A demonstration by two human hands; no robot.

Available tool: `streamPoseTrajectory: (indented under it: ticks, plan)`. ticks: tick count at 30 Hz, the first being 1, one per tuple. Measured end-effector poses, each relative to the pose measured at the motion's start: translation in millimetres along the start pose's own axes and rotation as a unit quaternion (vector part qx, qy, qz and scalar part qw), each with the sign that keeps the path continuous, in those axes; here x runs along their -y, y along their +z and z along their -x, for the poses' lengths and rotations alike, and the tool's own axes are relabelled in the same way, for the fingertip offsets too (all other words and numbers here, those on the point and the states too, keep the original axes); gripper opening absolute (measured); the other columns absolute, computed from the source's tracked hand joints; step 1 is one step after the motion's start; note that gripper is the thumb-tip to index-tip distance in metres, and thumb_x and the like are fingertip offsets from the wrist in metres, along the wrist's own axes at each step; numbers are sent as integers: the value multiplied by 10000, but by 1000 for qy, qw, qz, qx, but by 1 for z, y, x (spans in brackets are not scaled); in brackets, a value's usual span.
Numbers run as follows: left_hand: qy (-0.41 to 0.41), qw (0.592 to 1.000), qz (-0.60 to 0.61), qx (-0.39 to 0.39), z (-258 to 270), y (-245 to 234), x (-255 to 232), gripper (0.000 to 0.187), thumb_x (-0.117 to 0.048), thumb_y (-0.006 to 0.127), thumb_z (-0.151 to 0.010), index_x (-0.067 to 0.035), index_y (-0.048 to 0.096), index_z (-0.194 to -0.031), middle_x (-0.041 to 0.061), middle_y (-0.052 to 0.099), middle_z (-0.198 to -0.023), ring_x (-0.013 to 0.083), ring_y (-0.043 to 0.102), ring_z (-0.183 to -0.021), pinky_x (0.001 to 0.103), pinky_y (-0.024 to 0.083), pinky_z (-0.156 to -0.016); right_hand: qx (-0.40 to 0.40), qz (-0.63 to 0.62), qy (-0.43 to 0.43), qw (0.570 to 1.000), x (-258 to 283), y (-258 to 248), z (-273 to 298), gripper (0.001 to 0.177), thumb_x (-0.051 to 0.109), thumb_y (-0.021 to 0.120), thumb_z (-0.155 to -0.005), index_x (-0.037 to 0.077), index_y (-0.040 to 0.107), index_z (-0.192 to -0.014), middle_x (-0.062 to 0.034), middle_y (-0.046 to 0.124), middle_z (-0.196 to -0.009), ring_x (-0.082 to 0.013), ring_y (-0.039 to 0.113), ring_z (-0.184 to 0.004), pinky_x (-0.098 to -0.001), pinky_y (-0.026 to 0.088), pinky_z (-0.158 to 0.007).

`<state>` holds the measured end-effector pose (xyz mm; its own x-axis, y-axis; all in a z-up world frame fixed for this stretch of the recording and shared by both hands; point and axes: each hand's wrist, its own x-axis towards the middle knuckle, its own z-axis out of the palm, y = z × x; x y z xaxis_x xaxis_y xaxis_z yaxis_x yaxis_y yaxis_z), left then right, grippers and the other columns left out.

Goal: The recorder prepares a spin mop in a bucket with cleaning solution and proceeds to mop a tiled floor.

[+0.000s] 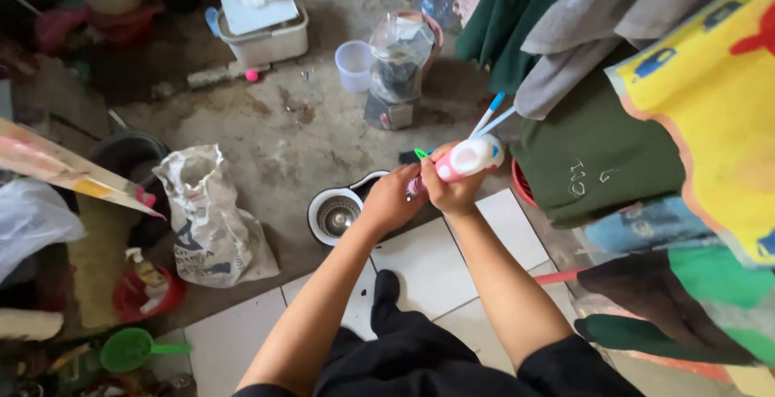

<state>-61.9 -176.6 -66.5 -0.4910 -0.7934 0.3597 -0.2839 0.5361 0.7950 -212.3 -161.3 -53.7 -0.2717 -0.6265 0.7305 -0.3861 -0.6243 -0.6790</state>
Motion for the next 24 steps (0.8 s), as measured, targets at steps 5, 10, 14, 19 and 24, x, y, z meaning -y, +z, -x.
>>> streamPoseTrajectory:
  ticks: [5,10,14,19,24]
  plan:
    - [-77,995,53,23,-50,25,36,399,-251,717,-818,-71,643,-1166,214,728,-977,436,679,-923,485,545,-765,35,-1,40,999,-46,6,-10,177,-11,732,-846,36,576,-914,-66,614,-855,-181,618,-779,-330,527,-751]
    - [-111,990,-15,81,-82,45,90,229,-273,710,-800,-69,740,-899,233,718,-838,445,686,-826,510,548,-720,83,-12,78,993,-64,31,-29,164,-20,699,-873,46,559,-928,-60,603,-858,-172,610,-777,-319,531,-751]
    - [-111,992,14,59,-91,53,126,234,-280,709,-745,-53,705,-797,243,688,-766,461,673,-765,509,541,-664,83,-23,121,989,-88,48,-30,163,-6,695,-876,51,555,-936,-58,606,-840,-172,603,-749,-301,528,-730]
    - [-80,994,65,36,-87,62,171,201,-253,693,-745,-70,696,-827,243,680,-778,466,663,-772,508,536,-653,80,-5,113,990,-113,67,-28,162,9,706,-853,51,564,-918,-64,620,-821,-177,611,-736,-302,527,-725]
    - [-94,992,3,80,-78,78,215,191,-261,712,-760,-94,681,-848,223,686,-756,453,675,-750,501,546,-666,91,-44,131,986,-138,82,-17,174,30,718,-830,50,553,-881,-68,619,-769,-184,592,-659,-300,518,-667]
